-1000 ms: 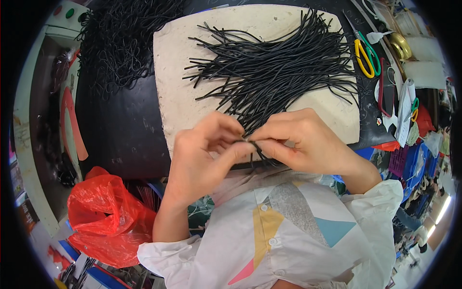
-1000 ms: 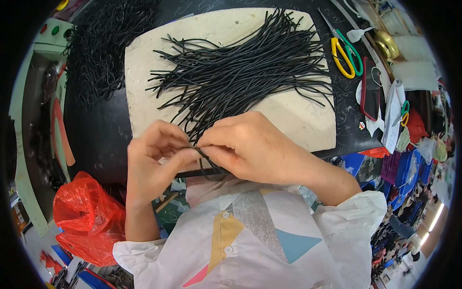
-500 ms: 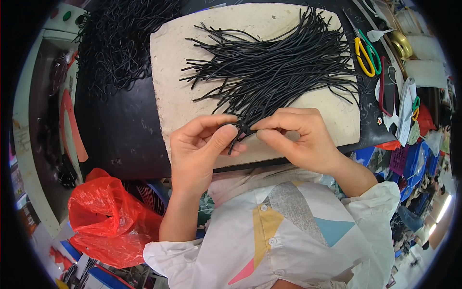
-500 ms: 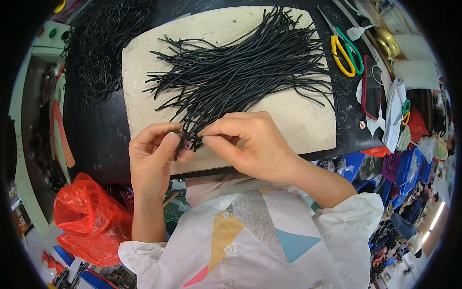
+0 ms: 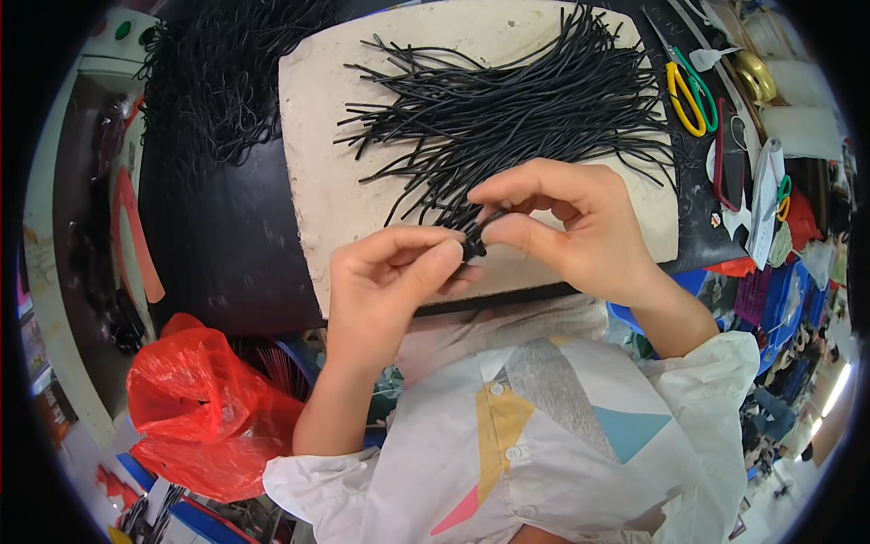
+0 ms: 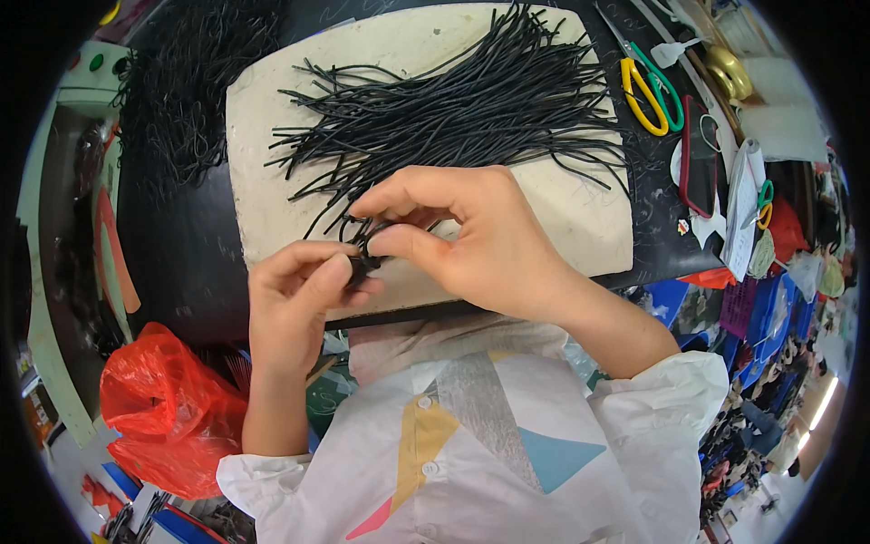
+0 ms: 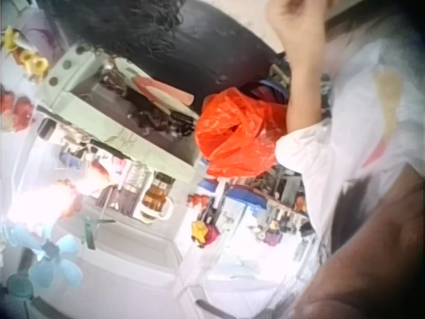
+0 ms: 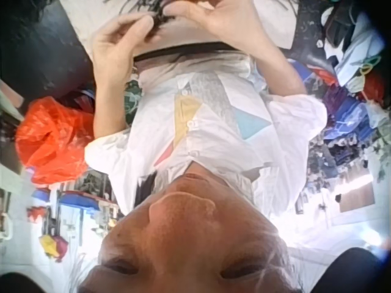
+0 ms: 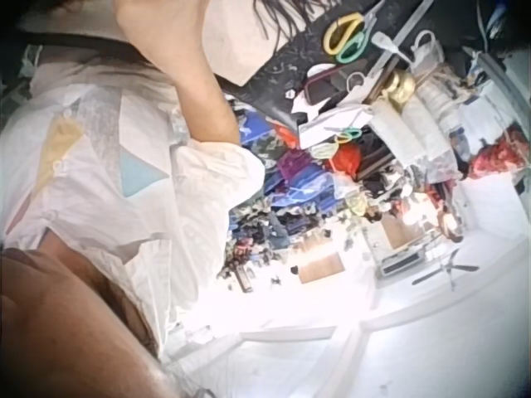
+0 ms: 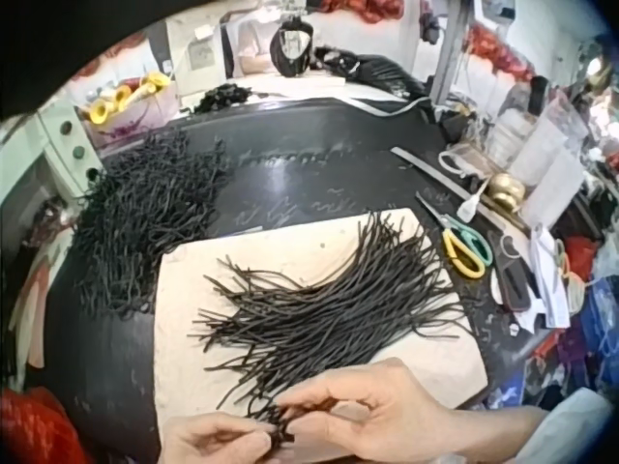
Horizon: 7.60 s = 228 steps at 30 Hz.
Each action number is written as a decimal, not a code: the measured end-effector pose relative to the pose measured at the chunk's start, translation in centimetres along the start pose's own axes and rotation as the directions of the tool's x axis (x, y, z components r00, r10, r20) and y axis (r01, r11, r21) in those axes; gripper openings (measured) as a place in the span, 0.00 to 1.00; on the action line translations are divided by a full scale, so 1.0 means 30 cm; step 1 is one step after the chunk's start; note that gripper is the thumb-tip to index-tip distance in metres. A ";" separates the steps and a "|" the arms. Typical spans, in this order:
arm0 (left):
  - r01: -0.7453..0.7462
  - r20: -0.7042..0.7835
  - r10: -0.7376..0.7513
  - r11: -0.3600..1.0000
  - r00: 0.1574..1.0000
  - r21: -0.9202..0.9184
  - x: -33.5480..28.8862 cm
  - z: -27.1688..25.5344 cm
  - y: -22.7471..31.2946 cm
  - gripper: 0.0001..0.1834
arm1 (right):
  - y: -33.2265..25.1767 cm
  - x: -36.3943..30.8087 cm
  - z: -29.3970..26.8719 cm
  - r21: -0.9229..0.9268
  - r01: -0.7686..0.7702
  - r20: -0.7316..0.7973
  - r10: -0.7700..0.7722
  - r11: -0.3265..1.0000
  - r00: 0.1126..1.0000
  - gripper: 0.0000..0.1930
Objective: Sorting and bundling black shoelaces on a workstation in a shoe manufacturing facility.
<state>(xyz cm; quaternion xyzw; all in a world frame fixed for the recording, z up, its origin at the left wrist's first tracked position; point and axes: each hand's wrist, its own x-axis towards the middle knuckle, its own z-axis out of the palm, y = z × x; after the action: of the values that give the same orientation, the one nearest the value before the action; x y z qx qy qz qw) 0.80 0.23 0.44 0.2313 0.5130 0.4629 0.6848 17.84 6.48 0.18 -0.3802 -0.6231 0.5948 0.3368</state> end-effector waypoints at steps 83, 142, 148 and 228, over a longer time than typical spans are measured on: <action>-0.037 -0.092 0.027 0.993 0.995 -0.112 0.019 -0.007 -0.056 0.10 | 0.032 0.016 -0.005 0.313 -0.376 0.176 0.336 0.872 0.925 0.06; 0.070 0.097 -0.052 0.980 0.994 -0.186 0.021 -0.020 -0.022 0.16 | 0.041 -0.042 0.031 -0.138 0.111 -0.040 -0.118 0.984 0.992 0.04; -0.131 0.007 0.131 0.989 0.991 -0.067 0.001 -0.006 -0.063 0.19 | 0.028 -0.038 0.028 0.562 -0.421 0.144 0.416 0.712 0.898 0.04; -0.449 -0.077 0.488 0.846 0.870 0.287 0.001 -0.013 0.076 0.09 | -0.040 0.063 -0.003 -0.556 0.464 0.181 -0.444 0.690 0.877 0.05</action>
<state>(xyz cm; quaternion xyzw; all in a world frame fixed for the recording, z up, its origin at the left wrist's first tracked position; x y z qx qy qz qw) -0.45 1.25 2.09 0.4027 0.5459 0.5607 0.4747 16.92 8.17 1.32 -0.2893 -0.8544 0.2782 0.3299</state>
